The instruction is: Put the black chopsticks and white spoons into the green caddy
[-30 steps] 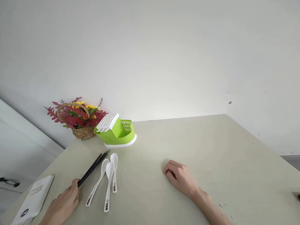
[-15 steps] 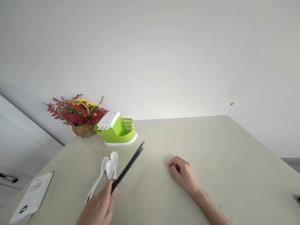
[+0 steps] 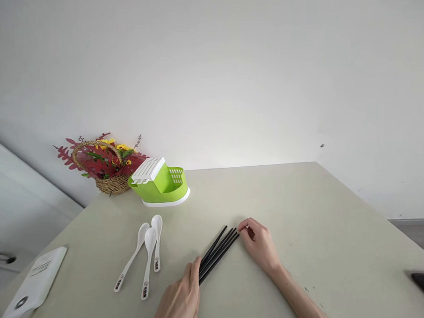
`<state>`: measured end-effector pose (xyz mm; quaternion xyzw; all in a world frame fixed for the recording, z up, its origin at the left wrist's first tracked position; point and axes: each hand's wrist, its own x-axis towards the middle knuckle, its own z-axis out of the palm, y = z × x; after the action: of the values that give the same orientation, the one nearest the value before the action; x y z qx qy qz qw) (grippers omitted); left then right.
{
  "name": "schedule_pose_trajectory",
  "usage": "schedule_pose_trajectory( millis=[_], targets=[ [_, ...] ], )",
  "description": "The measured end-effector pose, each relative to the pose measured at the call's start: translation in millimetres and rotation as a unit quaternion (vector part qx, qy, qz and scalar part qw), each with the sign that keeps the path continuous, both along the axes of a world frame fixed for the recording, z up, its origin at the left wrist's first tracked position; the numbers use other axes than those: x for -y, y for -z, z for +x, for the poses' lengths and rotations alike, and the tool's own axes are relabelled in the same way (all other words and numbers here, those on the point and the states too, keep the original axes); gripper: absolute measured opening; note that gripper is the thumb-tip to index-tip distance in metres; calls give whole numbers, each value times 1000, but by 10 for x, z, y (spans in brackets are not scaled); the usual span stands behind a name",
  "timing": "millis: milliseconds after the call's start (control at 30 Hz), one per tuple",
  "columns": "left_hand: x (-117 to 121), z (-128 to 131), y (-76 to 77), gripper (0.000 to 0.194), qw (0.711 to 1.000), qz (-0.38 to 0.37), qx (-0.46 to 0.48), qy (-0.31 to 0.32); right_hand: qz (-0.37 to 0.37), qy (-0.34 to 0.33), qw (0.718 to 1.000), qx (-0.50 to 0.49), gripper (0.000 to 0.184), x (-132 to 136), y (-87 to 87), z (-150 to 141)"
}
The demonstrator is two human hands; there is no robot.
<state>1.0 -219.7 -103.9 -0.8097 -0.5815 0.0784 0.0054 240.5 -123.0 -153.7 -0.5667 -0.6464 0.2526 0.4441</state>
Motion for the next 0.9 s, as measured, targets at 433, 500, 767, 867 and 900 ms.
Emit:
schedule_pose_trajectory(
  millis=[433, 500, 767, 867, 900],
  targets=[
    [46, -99, 188, 52, 982, 158, 79, 59, -12, -3, 1000, -5, 23, 2, -10, -3],
    [56, -131, 150, 47, 977, 166, 114, 64, -17, 4, 1000, -13, 23, 5, -12, -4],
    [-100, -614, -46, 43, 933, 295, 195, -67, -2, 42, 998, -44, 20, 37, -66, 1],
    [-150, -915, -50, 55, 917, 316, 172, -173, 5, 63, 997, -49, 19, 33, -74, 12],
    [-155, -1006, -36, 62, 914, 309, 164, -205, 6, 68, 996, -51, 19, 29, -71, 17]
  ],
)
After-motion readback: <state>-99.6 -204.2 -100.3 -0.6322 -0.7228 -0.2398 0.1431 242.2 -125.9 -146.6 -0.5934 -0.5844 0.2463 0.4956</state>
